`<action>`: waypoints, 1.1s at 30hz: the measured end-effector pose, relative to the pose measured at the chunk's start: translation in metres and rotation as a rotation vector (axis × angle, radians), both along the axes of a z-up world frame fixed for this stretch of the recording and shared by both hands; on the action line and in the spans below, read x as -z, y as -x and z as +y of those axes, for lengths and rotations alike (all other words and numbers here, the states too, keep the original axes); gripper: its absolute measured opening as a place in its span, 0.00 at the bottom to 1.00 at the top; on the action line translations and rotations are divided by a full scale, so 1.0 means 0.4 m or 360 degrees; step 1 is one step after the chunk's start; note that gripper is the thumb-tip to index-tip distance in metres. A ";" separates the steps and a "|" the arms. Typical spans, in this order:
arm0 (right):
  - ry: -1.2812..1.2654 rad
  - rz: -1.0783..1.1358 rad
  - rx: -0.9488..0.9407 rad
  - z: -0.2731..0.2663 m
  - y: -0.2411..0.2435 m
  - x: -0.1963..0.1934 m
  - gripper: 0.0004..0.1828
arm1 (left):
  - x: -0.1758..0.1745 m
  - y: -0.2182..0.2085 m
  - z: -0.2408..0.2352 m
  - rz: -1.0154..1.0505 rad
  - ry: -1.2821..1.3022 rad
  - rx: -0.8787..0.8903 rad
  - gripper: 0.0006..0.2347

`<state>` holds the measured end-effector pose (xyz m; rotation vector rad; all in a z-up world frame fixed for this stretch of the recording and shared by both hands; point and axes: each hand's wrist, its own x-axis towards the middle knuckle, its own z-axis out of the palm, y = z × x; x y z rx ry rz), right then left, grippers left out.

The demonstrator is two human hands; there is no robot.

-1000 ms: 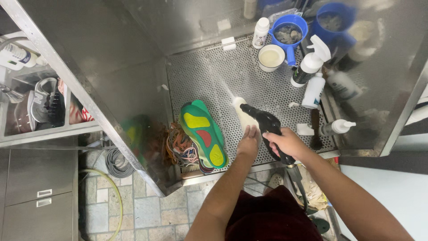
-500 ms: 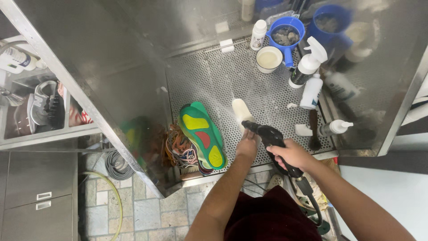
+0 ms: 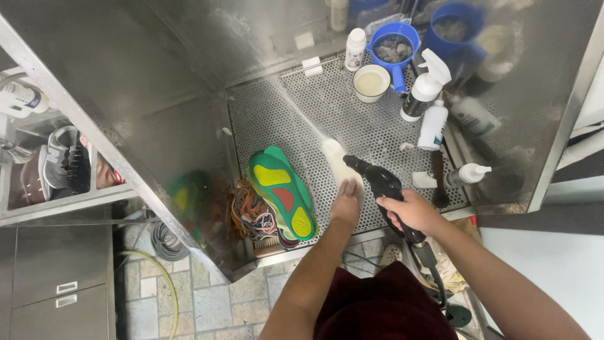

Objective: The person removes shoes and insoles from a washing machine, places them on a metal grate, and uses a high-pressure spray gun to clean the insoles and shoe soles. The person handles the items one at a time, turning them over to spray different sides.

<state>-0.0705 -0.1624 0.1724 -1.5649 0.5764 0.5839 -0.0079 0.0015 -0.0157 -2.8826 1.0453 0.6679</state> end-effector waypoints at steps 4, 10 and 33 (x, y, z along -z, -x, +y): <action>-0.0024 -0.0010 -0.0004 -0.004 0.003 -0.003 0.15 | 0.021 0.006 0.006 0.0041 0.0258 -0.0153 0.28; -0.0221 -0.0227 0.0068 -0.028 0.027 0.045 0.10 | 0.002 0.003 0.005 0.0084 0.0281 -0.0171 0.29; 0.0386 -0.0082 -0.0107 -0.131 0.250 0.010 0.25 | -0.009 -0.154 0.039 -0.0241 0.1197 -0.1403 0.30</action>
